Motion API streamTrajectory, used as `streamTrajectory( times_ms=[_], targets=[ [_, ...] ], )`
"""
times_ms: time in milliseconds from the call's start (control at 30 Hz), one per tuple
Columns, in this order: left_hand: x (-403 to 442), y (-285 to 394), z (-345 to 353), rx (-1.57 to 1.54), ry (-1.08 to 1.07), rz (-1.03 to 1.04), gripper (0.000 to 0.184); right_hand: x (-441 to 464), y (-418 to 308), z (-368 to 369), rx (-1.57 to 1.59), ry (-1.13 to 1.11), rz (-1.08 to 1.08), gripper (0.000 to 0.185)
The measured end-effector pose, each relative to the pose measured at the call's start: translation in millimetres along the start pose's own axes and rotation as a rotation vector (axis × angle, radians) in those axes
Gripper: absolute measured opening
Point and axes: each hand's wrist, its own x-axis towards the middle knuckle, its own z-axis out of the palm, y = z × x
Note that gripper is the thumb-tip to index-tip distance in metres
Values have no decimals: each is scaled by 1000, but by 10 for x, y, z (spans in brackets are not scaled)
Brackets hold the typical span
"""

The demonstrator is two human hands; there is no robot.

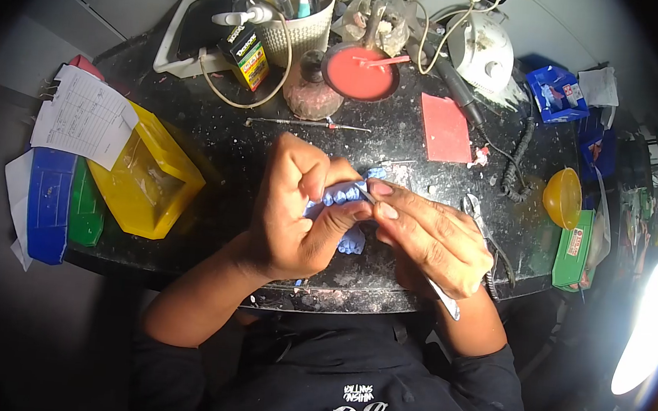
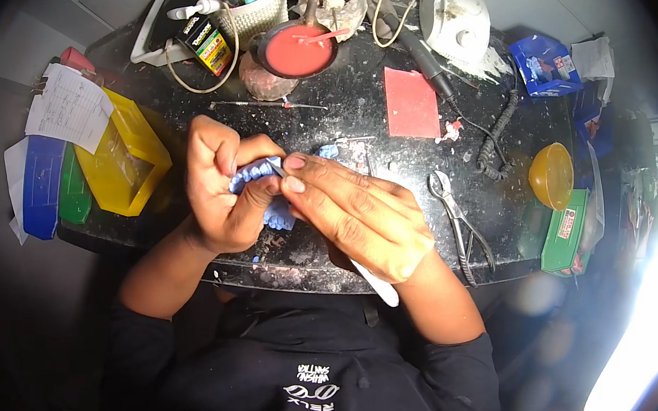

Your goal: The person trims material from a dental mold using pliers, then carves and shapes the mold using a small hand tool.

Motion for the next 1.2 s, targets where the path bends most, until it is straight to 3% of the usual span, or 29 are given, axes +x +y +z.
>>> streamTrajectory(
  times_ms=[200,233,333,433,567,800,1200],
  targets=[
    [13,-28,9,-68,8,-45,42,37,-77,-153,-201,-139,-14,32],
    [-36,-5,43,-212,-15,-115,45,-16,-7,-70,-263,-84,147,32],
    [-34,32,51,-209,-22,-81,49,-64,208,-91,-254,182,149,27],
    [-34,-15,38,-169,-38,-84,48,36,34,-94,-71,136,188,25],
    [-49,-48,22,-84,-4,-11,46,62,-29,-88,62,55,56,30],
    [-35,-22,34,-64,16,-67,54,38,-53,-76,104,5,55,32],
    [-18,34,40,-168,20,-122,47,6,40,22,67,74,-12,32]
  ],
)
